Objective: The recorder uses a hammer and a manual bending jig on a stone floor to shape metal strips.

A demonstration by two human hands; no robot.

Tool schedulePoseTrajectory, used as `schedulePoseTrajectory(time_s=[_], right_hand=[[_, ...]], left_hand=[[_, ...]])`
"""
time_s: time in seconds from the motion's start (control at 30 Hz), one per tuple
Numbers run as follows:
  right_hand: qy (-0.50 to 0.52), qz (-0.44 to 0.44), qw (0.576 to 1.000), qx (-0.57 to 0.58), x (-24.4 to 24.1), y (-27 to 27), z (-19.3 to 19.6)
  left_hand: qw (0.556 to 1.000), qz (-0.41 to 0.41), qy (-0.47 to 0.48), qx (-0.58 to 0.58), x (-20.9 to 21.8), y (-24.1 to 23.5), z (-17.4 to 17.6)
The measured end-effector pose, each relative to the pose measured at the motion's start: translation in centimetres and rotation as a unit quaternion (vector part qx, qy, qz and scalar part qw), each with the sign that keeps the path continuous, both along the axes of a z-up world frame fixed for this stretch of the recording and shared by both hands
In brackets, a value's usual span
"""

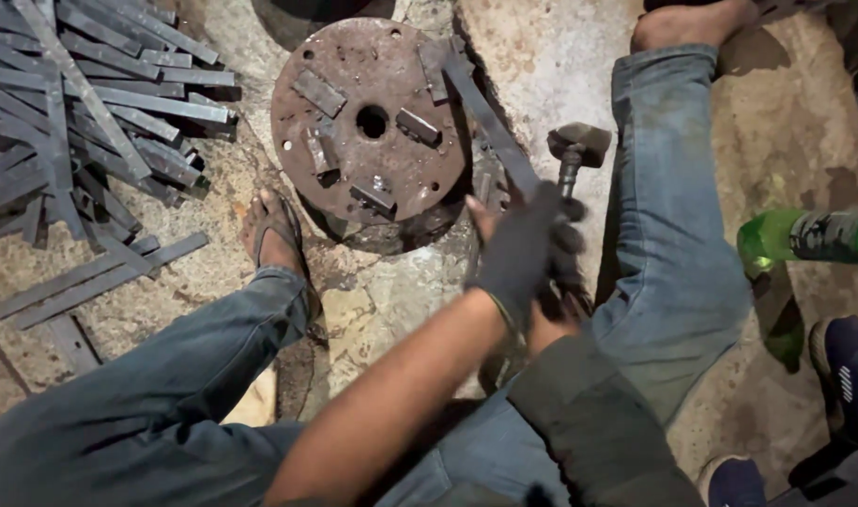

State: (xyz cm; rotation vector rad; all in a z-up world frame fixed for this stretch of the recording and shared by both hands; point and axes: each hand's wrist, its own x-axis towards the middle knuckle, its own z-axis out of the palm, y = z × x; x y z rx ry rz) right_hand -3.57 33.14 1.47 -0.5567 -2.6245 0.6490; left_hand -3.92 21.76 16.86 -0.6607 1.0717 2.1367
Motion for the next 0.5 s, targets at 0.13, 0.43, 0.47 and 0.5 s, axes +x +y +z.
schedulePoseTrajectory(time_s=[0.13, 0.43, 0.47, 0.5], right_hand=[[0.014, -0.005, 0.998, -0.067, -0.3, 0.6, 1.5], [0.045, -0.014, 0.977, -0.21, 0.1, 1.7, 2.8], [0.049, -0.014, 0.973, -0.226, 0.1, 1.7, 3.0], [0.054, -0.016, 0.969, -0.24, 0.4, 4.7, 4.0]], left_hand=[[0.992, 0.03, -0.015, 0.119, 3.2, 3.5, 4.3], [0.982, -0.015, 0.182, 0.054, -1.9, 1.3, 6.1], [0.907, -0.035, 0.381, -0.176, -3.2, 0.5, 5.1], [0.907, -0.037, 0.383, -0.174, -4.7, -0.1, 0.8]])
